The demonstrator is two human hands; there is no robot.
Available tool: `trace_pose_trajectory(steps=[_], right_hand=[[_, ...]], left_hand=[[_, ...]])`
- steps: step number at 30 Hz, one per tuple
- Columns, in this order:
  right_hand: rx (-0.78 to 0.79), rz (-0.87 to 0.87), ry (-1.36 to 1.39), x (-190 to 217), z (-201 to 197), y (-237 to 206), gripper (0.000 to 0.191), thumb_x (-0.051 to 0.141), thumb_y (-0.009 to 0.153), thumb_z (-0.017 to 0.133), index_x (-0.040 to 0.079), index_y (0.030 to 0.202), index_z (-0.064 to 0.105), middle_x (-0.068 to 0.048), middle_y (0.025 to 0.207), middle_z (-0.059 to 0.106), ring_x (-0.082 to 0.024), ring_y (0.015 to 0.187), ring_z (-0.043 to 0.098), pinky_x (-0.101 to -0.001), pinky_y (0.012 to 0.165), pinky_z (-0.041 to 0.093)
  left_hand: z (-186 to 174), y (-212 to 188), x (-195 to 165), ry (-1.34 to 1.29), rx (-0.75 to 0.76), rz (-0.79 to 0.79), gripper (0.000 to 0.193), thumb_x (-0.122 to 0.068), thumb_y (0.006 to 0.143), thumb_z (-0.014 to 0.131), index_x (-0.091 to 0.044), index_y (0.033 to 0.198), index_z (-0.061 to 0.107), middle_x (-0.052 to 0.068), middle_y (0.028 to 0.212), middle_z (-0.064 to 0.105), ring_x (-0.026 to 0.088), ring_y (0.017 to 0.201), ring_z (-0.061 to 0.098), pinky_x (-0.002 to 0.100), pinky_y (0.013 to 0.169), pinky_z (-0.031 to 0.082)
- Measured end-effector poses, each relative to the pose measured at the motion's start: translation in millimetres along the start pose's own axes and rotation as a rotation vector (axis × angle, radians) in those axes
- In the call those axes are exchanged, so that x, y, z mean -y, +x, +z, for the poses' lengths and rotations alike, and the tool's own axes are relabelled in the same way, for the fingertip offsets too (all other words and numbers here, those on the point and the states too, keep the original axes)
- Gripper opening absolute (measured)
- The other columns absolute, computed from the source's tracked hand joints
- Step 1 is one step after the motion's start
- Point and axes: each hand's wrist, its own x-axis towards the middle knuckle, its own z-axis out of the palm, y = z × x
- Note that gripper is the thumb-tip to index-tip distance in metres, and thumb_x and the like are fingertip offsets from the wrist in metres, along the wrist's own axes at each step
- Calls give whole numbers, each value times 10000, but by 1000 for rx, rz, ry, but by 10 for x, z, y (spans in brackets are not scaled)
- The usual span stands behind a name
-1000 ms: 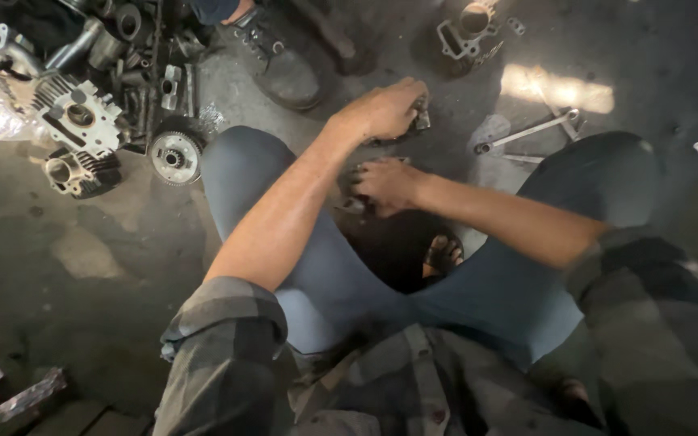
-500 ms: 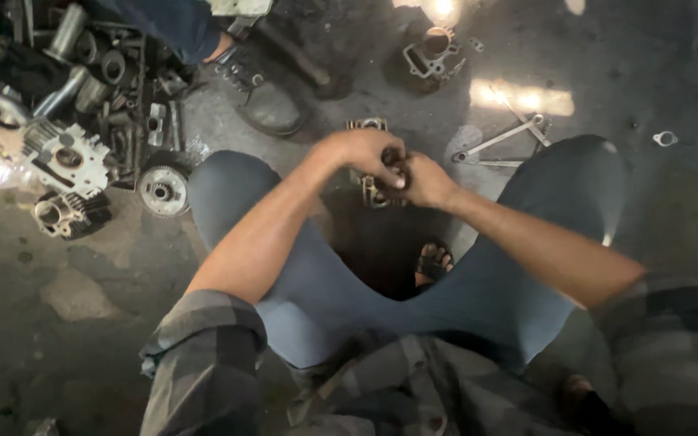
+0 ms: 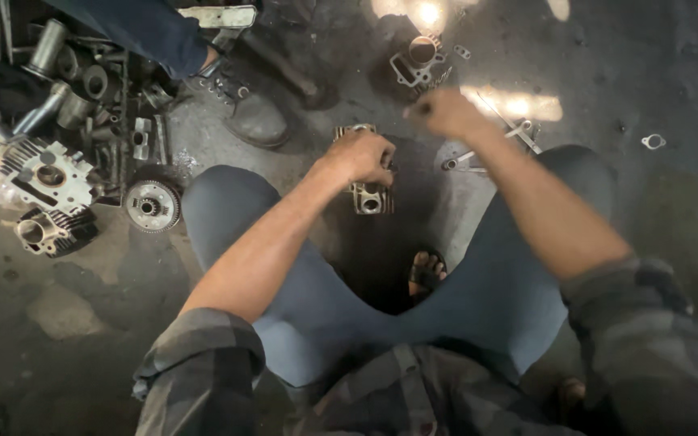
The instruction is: The person wipes a small engine cylinder head with a rag at a cluttered workbench, turning it to clean different surfaces. They then sit on the floor, pick up and compare engine cylinder blocks, and finally return to the bench to handle the cleaned parts.
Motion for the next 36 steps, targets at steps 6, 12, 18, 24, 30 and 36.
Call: trace_pose_trajectory(steps=[6, 12, 18, 24, 30, 36], right_hand=[[47, 454, 50, 199, -239, 411, 546, 556, 998, 604, 31, 1066, 736, -185, 1096, 742, -355, 1030, 716, -482, 900, 576], [-271, 182, -318, 255, 36, 575, 780, 509, 909, 777, 37, 1450, 473, -191, 1478, 492, -372, 1343, 548, -537, 1022, 505], [-175, 6, -273, -44, 125, 808, 823, 445, 779, 850, 73, 1431, 512, -256, 1465, 457, -475, 1273, 509, -650, 976, 423], [2, 303, -283, -783, 117, 528, 488, 358, 880, 735, 53, 1255, 665, -240, 1326, 648, -402, 1177, 642, -515, 961, 513], [159, 32, -779, -1014, 1012, -182, 237, 293, 967, 671, 108, 1076, 771, -138, 1089, 794, -316, 996, 763, -497, 798, 579], [124, -178, -816, -1019, 1144, -215, 189, 232, 983, 606, 140, 1005, 769, -81, 1057, 784, -259, 959, 763, -432, 780, 585]], left_hand=[[-63, -71, -112, 11, -6, 0, 296, -330, 664, 826, -144, 879, 747, 96, 888, 740, 316, 912, 706, 452, 781, 557], [-115, -137, -136, 28, 45, 104, 296, -306, 646, 802, -130, 877, 744, 71, 928, 715, 324, 919, 694, 483, 753, 556], [-3, -64, -60, 37, 27, 164, 288, -310, 701, 780, -150, 940, 762, 83, 956, 717, 334, 930, 698, 490, 782, 561], [51, -48, -17, 67, 118, 77, 375, -338, 696, 828, -168, 1024, 767, 68, 1010, 743, 332, 982, 696, 489, 800, 560], [27, -91, -29, 75, 126, 59, 415, -328, 683, 848, -188, 1064, 761, 46, 1031, 749, 313, 1003, 698, 475, 817, 561], [40, 4, -66, 131, 152, 54, 412, -357, 713, 851, -185, 1077, 762, 66, 1073, 740, 317, 1038, 693, 478, 842, 560]])
